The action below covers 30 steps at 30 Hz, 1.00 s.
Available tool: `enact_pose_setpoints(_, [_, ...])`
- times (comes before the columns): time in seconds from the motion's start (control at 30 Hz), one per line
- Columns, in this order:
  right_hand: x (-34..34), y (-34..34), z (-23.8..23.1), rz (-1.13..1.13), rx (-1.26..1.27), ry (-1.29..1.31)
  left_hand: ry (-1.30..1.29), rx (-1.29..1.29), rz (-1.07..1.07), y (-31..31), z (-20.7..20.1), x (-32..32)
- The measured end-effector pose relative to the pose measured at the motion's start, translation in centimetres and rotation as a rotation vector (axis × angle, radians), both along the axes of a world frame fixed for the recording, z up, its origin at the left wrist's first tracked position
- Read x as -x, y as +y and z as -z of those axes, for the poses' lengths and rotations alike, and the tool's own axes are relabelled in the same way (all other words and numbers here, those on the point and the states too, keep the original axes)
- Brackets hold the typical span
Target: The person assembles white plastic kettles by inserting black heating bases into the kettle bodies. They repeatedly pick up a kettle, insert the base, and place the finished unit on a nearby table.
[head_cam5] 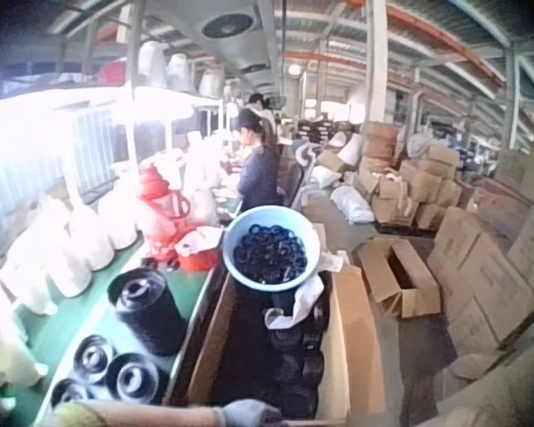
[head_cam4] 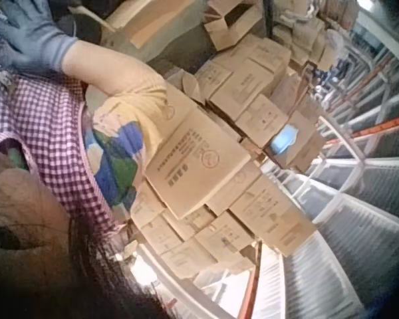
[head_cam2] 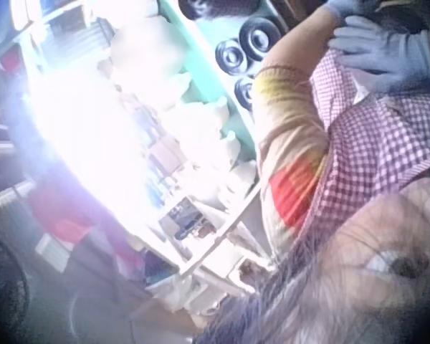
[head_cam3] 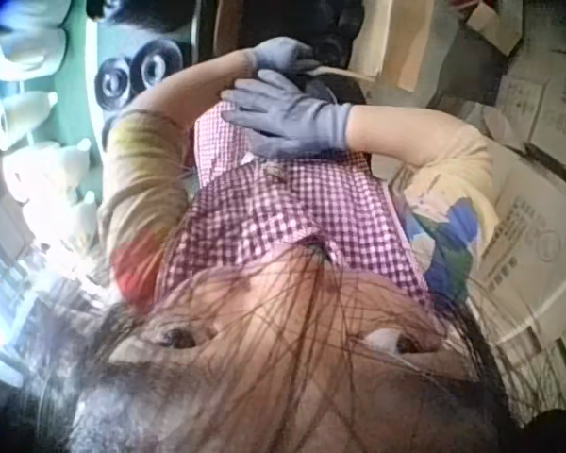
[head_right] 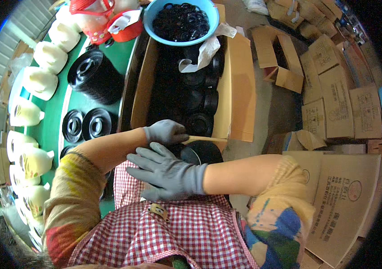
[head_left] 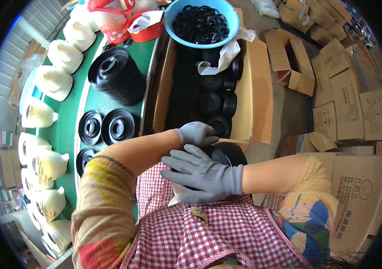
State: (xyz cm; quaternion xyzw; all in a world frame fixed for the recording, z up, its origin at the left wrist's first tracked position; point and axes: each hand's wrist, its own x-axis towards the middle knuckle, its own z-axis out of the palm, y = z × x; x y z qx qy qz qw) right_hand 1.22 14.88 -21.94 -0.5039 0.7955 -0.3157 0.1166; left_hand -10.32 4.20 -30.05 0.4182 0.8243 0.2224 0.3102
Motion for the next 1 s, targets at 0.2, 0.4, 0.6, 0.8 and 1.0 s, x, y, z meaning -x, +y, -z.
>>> enact_pose_setpoints(0.2, [4.6,4.8,3.6,-0.283,0.184,0.339,-0.734,-0.456,-0.185,-4.0,4.6,-1.9])
enact_pose_setpoints(0.4, [0.9,-0.9,0.1,-0.110,0.060,0.174,-0.190,0.090,0.148,2.8,-3.1,0.4])
enact_pose_setpoints(0.6, [5.9,6.1,3.7,-0.308,0.195,-0.103,0.542,-0.462,0.655,-1.8,0.4,-0.6])
enact_pose_setpoints(0.8, [0.2,-1.2,0.2,-0.066,-0.003,0.111,-0.079,-0.182,0.114,3.2,-1.2,-1.0])
enact_pose_setpoints(1.0, [5.6,7.0,4.3,-0.280,0.122,0.149,-1.063,-0.242,-0.447,-2.9,-1.1,-0.6])
